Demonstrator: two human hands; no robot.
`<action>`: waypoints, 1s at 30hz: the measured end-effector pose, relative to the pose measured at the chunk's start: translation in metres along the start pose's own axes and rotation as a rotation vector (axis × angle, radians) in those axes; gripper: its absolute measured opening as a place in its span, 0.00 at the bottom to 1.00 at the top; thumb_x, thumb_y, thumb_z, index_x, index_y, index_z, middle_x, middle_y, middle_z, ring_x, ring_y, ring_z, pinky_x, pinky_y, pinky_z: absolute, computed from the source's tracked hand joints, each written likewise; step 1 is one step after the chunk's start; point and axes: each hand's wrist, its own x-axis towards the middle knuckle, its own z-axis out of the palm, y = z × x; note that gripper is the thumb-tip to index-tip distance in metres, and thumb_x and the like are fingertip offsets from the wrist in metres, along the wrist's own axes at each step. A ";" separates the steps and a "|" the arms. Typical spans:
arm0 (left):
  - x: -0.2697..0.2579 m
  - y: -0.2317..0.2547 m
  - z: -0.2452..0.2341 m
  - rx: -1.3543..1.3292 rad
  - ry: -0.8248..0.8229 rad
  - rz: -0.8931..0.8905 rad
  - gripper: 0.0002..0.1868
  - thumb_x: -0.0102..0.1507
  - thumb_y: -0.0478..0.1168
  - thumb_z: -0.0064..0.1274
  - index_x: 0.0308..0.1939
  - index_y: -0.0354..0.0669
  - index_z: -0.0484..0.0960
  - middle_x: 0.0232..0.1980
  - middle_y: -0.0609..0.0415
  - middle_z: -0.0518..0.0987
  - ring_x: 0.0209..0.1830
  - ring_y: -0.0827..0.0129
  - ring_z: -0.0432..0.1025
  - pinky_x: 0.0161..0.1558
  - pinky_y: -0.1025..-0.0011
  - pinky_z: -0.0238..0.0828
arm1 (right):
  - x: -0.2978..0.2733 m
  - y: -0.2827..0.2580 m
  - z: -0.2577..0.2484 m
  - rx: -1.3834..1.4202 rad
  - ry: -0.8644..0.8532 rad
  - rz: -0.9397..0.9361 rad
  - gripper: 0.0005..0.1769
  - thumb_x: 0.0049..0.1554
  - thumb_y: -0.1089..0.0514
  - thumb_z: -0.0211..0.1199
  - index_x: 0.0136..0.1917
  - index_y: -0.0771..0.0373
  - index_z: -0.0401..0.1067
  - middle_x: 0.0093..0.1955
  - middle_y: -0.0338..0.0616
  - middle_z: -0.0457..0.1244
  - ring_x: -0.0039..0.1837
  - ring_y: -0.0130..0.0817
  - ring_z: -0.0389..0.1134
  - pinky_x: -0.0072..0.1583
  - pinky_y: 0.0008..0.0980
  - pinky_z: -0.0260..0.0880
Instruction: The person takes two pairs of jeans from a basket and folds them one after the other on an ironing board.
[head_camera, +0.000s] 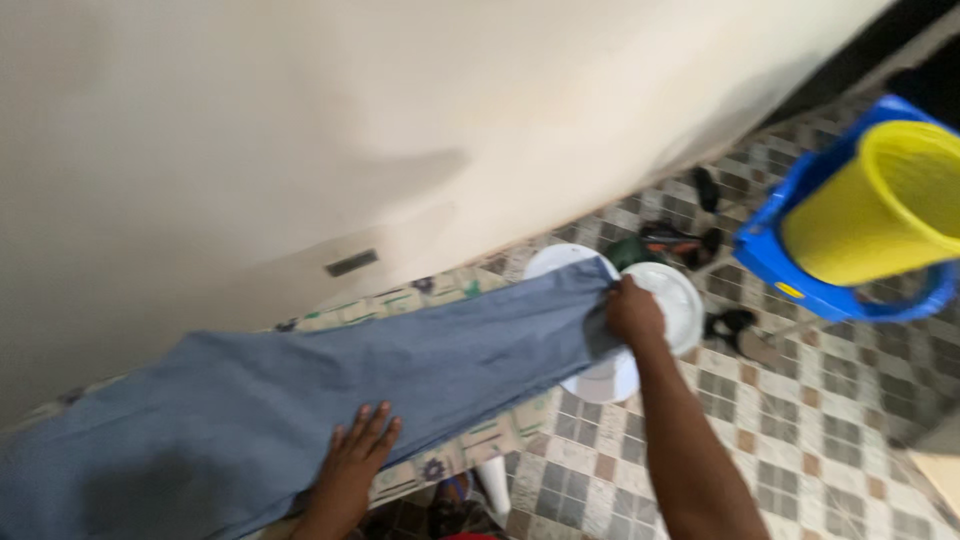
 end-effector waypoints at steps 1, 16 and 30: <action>0.000 0.000 -0.002 -0.006 0.050 0.026 0.48 0.59 0.22 0.38 0.81 0.60 0.47 0.85 0.58 0.36 0.85 0.55 0.30 0.76 0.44 0.33 | -0.001 -0.001 -0.002 0.002 0.005 -0.002 0.18 0.63 0.47 0.54 0.63 0.52 0.68 0.52 0.61 0.70 0.56 0.64 0.71 0.56 0.60 0.69; -0.018 0.018 -0.023 -0.106 0.075 0.066 0.49 0.60 0.20 0.43 0.82 0.56 0.48 0.86 0.58 0.36 0.86 0.58 0.28 0.79 0.47 0.26 | -0.026 -0.017 -0.017 -0.165 0.010 -0.039 0.21 0.69 0.44 0.51 0.72 0.48 0.66 0.58 0.60 0.71 0.60 0.61 0.71 0.59 0.57 0.69; -0.014 0.002 0.026 0.019 0.367 0.083 0.41 0.65 0.27 0.41 0.82 0.51 0.48 0.86 0.55 0.38 0.85 0.57 0.31 0.78 0.48 0.29 | -0.032 -0.022 -0.010 -0.242 0.030 -0.044 0.31 0.65 0.55 0.59 0.80 0.42 0.61 0.65 0.62 0.63 0.61 0.59 0.71 0.53 0.56 0.77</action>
